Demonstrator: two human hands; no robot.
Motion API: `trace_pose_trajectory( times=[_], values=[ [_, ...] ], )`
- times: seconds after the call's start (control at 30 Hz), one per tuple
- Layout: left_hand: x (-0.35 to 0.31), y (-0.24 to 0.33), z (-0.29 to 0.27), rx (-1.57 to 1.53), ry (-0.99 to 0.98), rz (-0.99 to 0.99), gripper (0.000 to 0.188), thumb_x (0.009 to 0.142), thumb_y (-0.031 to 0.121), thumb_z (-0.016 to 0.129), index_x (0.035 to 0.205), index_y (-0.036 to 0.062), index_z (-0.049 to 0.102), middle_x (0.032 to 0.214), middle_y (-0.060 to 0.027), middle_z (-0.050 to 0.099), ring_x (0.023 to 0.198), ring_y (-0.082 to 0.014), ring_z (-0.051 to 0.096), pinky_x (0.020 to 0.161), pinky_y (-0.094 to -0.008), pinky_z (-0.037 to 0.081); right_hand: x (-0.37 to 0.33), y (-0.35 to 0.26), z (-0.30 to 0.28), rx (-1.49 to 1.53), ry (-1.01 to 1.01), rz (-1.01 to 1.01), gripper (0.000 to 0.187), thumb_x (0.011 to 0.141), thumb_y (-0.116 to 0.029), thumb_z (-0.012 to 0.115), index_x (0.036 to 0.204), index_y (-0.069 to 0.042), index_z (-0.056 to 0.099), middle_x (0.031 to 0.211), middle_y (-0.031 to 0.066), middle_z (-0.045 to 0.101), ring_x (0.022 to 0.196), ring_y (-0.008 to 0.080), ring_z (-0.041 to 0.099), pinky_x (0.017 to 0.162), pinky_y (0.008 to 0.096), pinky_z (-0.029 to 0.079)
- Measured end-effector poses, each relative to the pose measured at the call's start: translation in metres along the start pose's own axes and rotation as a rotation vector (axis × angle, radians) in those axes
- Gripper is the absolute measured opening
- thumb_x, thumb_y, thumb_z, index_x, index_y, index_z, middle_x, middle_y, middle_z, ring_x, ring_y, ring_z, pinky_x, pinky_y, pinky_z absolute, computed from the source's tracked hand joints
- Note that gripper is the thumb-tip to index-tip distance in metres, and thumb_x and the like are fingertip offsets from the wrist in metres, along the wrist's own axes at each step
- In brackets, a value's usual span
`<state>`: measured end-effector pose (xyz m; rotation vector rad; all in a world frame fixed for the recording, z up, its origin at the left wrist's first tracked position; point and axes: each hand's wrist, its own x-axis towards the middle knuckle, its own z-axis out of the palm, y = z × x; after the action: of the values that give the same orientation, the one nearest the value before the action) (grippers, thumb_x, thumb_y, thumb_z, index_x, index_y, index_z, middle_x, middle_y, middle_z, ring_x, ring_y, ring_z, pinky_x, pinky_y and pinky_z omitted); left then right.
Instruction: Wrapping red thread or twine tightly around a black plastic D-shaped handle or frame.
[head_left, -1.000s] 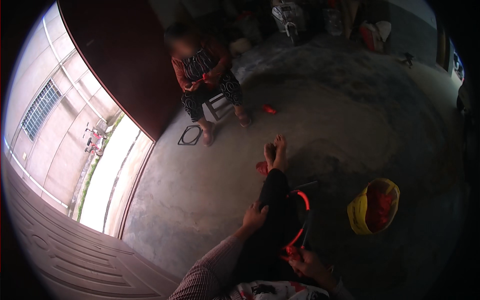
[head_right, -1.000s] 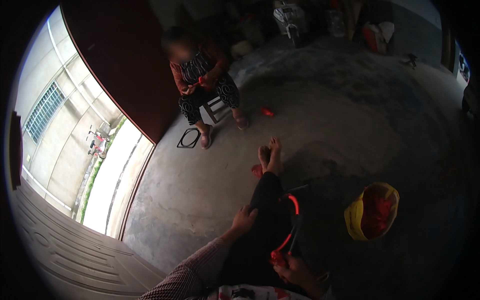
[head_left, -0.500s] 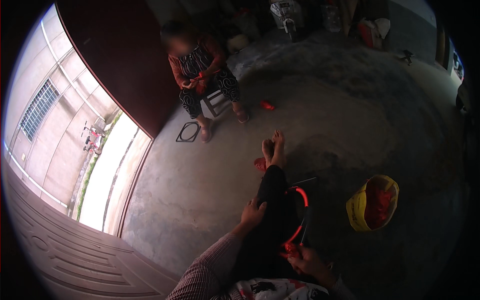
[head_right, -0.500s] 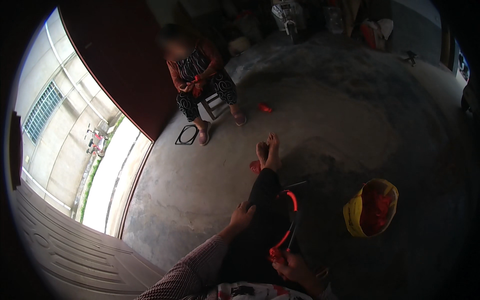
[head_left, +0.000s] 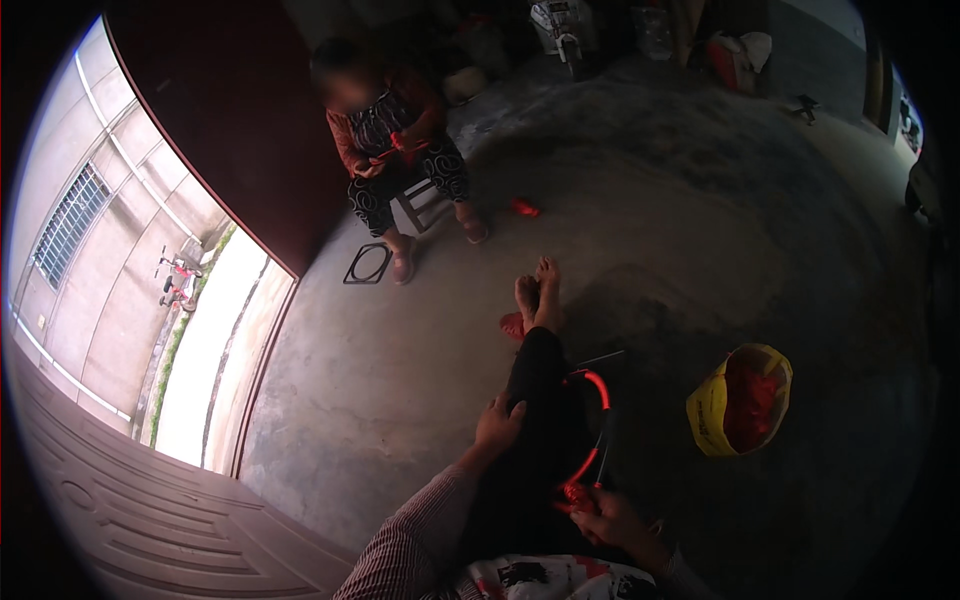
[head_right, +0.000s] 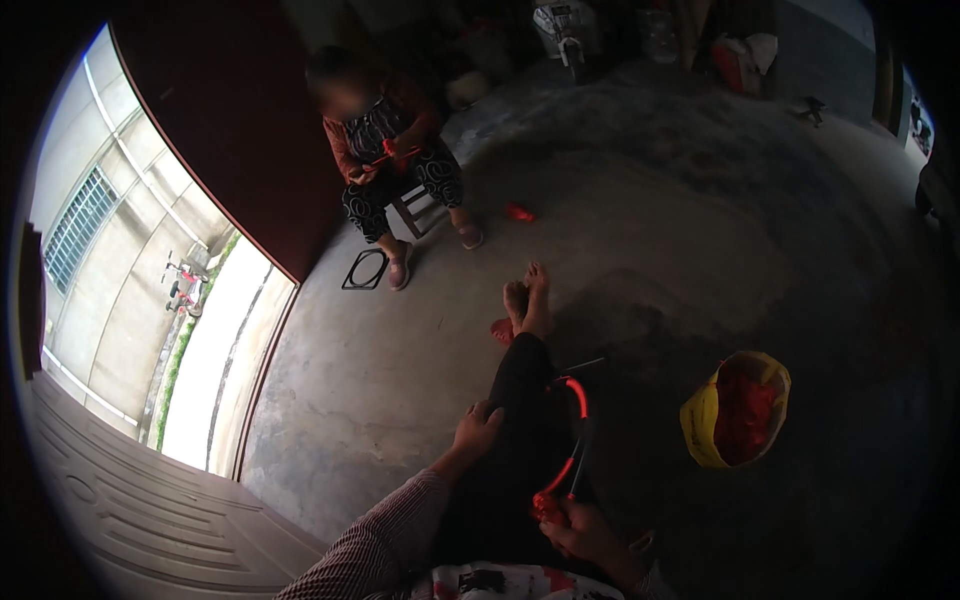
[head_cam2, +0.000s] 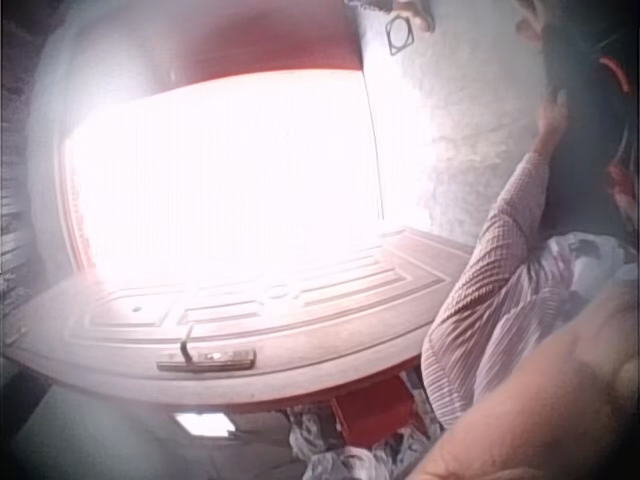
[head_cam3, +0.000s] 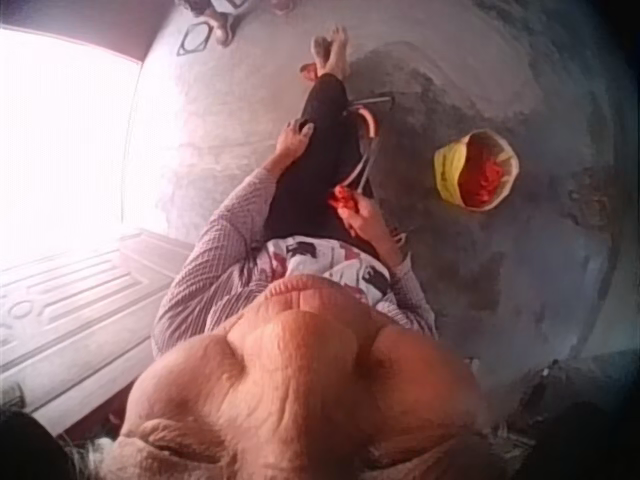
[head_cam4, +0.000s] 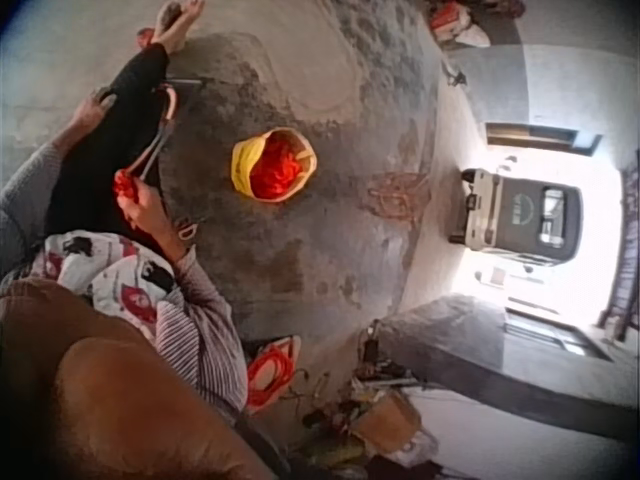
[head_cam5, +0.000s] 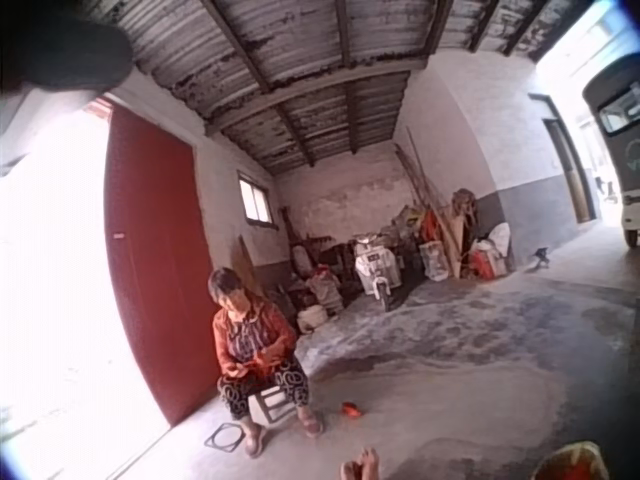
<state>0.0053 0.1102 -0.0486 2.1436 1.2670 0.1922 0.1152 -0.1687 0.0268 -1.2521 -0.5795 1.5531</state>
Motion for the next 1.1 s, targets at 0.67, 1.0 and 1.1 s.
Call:
trace_pose_trajectory(
  times=[0.67,1.0,1.1],
  values=[
    [0.003,0.001,-0.001,-0.011,0.029,0.024,0.055,0.093,0.042,0.051,0.130,0.0023,0.049,0.125,-0.0245,0.055,0.117,-0.0421,0.053,0.098,-0.0480,0.043,0.002,0.005,-0.004,-0.077,0.002,-0.077,0.019,0.090,-0.015,0.062,0.104,-0.003,0.057,0.060,-0.0001,0.055,0.045,0.0072,0.051,0.045,0.0243,0.042],
    [0.006,-0.006,0.004,-0.013,0.020,0.019,0.058,0.092,0.045,0.052,0.131,0.0018,0.049,0.125,-0.0254,0.055,0.117,-0.0416,0.052,0.099,-0.0472,0.042,0.000,0.000,-0.003,-0.033,-0.003,-0.066,0.020,0.090,-0.013,0.062,0.106,-0.003,0.057,0.061,-0.0007,0.055,0.045,0.0061,0.050,0.045,0.0231,0.041],
    [0.007,-0.008,0.005,-0.013,0.035,0.031,0.058,0.092,0.045,0.052,0.130,0.0011,0.050,0.125,-0.0258,0.055,0.117,-0.0419,0.053,0.099,-0.0473,0.042,0.001,0.002,-0.003,-0.019,-0.010,-0.068,0.020,0.090,-0.014,0.062,0.106,-0.003,0.057,0.061,-0.0008,0.055,0.045,0.0059,0.050,0.045,0.0230,0.041]
  ],
)
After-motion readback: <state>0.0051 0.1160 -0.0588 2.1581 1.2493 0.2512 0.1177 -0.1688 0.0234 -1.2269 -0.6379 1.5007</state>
